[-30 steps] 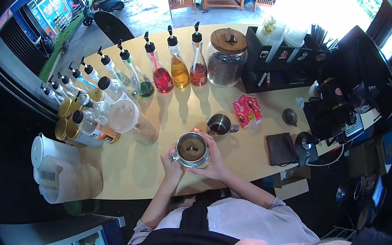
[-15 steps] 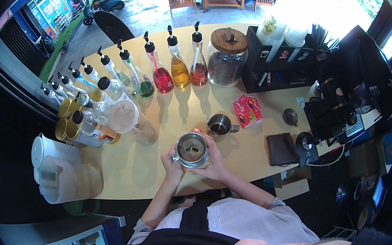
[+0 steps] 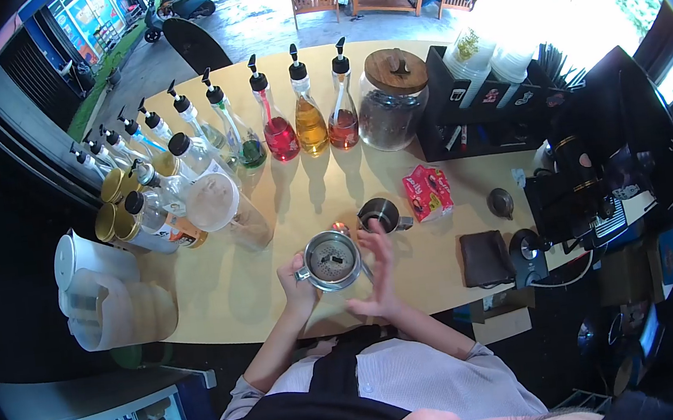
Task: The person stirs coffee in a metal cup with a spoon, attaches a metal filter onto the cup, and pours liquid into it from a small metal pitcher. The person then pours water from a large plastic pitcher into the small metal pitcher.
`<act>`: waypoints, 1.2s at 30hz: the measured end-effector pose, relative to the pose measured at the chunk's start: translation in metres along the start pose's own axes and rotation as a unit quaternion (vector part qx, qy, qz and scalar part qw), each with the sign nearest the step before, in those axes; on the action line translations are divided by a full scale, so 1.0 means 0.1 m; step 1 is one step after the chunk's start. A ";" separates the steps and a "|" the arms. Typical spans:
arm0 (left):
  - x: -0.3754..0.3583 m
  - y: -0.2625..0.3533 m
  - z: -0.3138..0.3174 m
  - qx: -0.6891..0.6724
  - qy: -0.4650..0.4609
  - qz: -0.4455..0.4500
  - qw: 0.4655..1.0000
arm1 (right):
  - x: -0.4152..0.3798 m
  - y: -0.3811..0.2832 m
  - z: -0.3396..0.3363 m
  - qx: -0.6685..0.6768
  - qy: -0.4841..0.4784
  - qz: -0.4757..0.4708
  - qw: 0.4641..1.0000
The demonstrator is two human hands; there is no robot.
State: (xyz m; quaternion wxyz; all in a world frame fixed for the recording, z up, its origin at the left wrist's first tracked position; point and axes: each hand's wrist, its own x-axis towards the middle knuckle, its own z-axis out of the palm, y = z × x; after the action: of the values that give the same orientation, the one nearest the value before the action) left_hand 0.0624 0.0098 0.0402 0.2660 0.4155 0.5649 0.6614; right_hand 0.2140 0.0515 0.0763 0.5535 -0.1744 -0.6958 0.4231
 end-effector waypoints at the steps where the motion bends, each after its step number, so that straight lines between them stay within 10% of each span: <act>1: -0.01 0.02 0.01 -0.004 -0.002 -0.003 1.000 | -0.04 0.08 -0.12 -0.057 0.044 -0.055 0.996; 5: -0.01 0.00 0.00 -0.026 -0.007 0.001 1.000 | 0.05 0.14 -0.47 -0.294 0.181 0.005 0.939; 14: 0.01 -0.02 0.00 -0.034 0.000 0.007 0.999 | 0.06 0.52 -0.65 -0.078 0.174 0.321 0.928; 23: 0.02 -0.16 -0.04 -0.056 -0.019 0.027 0.998 | -0.01 0.81 -0.58 0.045 0.295 0.284 0.911; 36: -0.04 -0.49 -0.19 -0.114 -0.064 -0.074 0.989 | 0.77 0.02 -0.68 -0.026 0.185 0.078 0.979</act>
State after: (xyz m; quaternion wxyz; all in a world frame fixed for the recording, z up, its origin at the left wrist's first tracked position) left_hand 0.0427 0.0073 -0.0088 0.3956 0.3809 0.4970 0.6719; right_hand 0.2509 0.1341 0.1245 0.6329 -0.3183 -0.5765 0.4072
